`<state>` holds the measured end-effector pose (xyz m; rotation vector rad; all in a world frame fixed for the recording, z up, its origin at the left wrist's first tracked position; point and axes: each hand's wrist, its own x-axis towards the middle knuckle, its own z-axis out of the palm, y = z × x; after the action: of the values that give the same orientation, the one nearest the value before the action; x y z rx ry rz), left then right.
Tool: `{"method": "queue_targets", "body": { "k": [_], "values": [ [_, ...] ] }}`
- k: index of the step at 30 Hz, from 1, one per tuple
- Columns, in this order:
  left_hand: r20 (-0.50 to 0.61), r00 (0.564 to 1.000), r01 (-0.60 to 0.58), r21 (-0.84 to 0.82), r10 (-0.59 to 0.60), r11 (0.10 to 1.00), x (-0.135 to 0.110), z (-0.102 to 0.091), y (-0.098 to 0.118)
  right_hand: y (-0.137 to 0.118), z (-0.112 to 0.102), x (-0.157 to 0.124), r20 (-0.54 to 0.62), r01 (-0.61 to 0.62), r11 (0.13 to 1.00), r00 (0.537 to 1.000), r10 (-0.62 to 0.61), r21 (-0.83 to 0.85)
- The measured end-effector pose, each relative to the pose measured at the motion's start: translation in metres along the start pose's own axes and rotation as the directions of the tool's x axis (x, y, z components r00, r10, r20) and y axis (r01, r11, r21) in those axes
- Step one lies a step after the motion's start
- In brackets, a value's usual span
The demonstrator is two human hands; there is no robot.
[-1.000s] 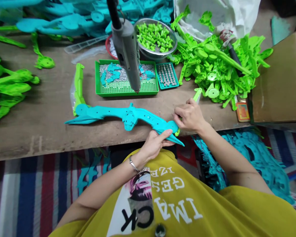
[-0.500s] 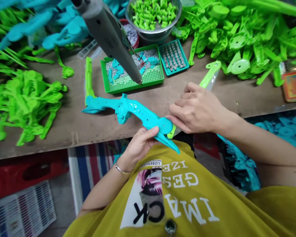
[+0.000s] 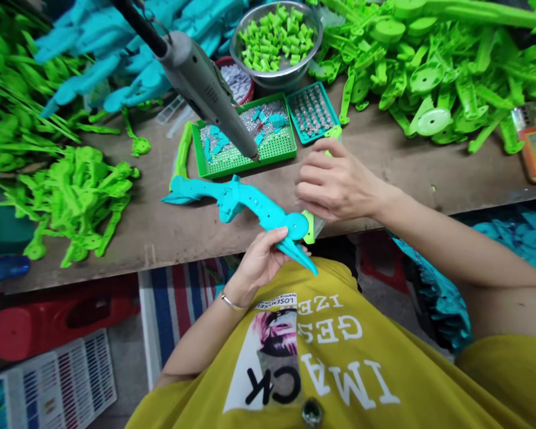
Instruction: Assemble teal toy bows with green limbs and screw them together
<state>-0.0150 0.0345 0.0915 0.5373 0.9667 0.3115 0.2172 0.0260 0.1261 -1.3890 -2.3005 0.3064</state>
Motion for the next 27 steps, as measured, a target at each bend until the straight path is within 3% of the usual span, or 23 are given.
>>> {"method": "queue_targets", "body": {
  "k": [2, 5, 8, 13, 22, 27],
  "values": [
    [-0.029, 0.999, -0.014, -0.030, 0.013, 0.999, 0.002, 0.004, 0.000, -0.015, 0.006, -0.012, -0.194, -0.055, 0.998, 0.980, 0.051, -0.013],
    [-0.044, 0.998, -0.058, -0.080, 0.055, 0.995, 0.006, 0.010, -0.002, -0.050, 0.023, -0.039, -0.381, -0.130, 0.974, 0.904, 0.193, 0.185],
    [-0.064, 0.994, -0.091, -0.124, 0.084, 0.988, 0.013, 0.013, -0.004, -0.079, 0.046, -0.061, -0.417, -0.198, 0.901, 0.834, 0.362, 0.386],
    [-0.116, 0.983, -0.163, -0.171, 0.144, 0.972, 0.022, 0.016, -0.009, -0.095, 0.075, -0.073, -0.423, -0.302, 0.823, 0.742, 0.520, 0.481],
    [-0.073, 0.970, -0.241, -0.199, 0.231, 0.950, 0.025, 0.025, -0.014, -0.089, 0.104, -0.075, -0.404, -0.214, 0.739, 0.725, 0.558, 0.639],
    [-0.089, 0.969, -0.244, -0.195, 0.231, 0.950, 0.028, 0.025, -0.017, -0.079, 0.110, -0.076, -0.396, -0.132, 0.713, 0.756, 0.522, 0.688]
  ]
}}
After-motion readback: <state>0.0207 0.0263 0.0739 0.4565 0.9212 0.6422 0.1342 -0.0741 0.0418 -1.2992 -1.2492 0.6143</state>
